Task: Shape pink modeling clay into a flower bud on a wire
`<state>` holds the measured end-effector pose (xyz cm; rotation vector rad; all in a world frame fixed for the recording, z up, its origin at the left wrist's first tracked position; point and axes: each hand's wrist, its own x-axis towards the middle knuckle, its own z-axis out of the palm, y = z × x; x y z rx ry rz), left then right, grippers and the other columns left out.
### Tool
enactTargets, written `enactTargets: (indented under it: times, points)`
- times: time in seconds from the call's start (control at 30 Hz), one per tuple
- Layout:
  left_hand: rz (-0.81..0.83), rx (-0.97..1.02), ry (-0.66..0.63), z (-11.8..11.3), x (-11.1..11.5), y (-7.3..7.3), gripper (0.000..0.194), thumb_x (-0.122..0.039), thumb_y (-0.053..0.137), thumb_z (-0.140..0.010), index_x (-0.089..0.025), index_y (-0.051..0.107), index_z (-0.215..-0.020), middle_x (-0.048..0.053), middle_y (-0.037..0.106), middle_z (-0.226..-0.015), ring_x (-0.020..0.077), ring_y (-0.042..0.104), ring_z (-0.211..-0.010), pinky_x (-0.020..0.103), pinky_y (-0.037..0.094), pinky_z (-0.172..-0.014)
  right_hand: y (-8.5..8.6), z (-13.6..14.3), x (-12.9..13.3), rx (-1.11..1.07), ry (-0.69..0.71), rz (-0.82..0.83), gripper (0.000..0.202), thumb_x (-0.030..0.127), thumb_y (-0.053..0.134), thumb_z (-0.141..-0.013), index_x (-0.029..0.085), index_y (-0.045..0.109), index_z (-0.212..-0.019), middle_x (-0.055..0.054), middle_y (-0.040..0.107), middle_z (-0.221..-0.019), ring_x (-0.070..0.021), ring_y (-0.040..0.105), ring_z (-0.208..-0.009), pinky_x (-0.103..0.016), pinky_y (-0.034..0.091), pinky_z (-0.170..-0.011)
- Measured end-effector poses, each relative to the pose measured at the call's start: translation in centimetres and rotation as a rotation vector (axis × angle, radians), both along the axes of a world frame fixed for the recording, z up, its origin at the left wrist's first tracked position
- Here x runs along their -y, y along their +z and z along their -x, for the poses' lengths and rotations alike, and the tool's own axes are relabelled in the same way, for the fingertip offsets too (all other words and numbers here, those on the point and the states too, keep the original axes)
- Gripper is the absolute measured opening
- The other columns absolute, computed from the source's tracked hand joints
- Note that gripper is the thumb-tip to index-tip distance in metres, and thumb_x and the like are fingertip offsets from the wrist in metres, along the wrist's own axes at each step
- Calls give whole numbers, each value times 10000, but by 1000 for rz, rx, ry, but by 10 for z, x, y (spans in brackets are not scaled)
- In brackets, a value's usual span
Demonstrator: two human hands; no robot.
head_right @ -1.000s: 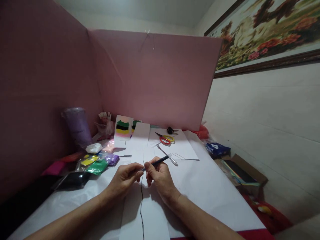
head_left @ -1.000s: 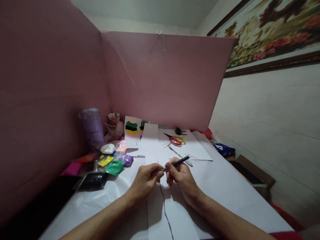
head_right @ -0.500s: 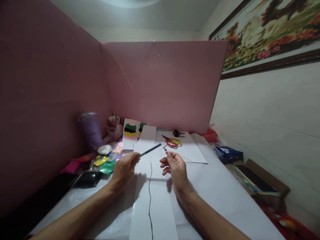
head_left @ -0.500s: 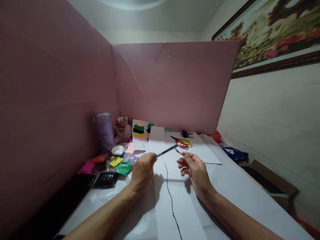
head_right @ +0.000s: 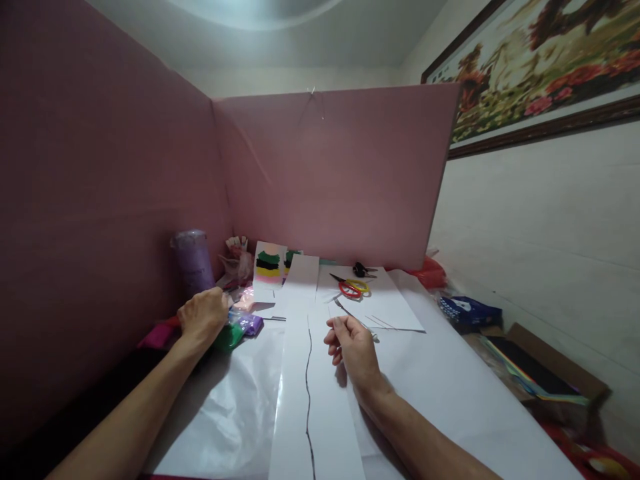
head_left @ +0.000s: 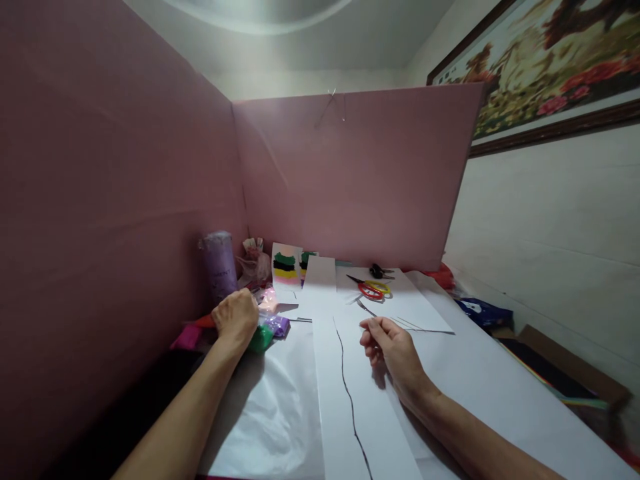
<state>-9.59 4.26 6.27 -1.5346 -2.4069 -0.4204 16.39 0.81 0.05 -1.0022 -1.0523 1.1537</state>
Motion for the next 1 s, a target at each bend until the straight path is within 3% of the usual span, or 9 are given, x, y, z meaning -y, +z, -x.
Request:
enactTargets:
  times: [0.23,0.4,0.67,0.83,1.0]
  points:
    - [35,-23,-67,2,-5,-7,384,-243,377,-890,-144,749,-880,185,736,-959,324,691,-910,354,480,-684,2,2,5,75,17,-34,291,443,649,-779,155,616,-756,13,588,-573,-85,476,-442,-187,358,-395]
    - [21,-38,-76,3,-6,-11,408,-223,341,-906,-128,733,-969,190,704,-1017,322,676,-924,362,476,-695,4,5,8,96,53,-52,303,461,667,-753,162,624,-724,14,585,-556,-88,474,-435,-182,350,-376]
    - [-75,-24,-109,5,-7,-18,444,-387,343,-937,-187,727,-1035,174,639,-1061,321,613,-967,352,457,-706,2,4,7,130,81,-75,275,429,630,-786,159,624,-737,22,572,-547,-80,465,-423,-177,358,-372]
    - [-114,2,-122,9,-11,-19,384,-281,351,-936,-225,726,-993,117,676,-1036,283,594,-971,329,435,-734,0,4,5,121,84,-79,282,437,646,-773,158,632,-732,25,571,-524,-80,463,-404,-182,367,-366]
    - [-151,-1,-111,7,-11,-17,428,-260,270,-964,-143,667,-1072,162,676,-998,284,594,-922,351,418,-747,1,4,5,127,78,-94,278,432,656,-766,157,638,-724,21,573,-509,-84,463,-392,-192,369,-365]
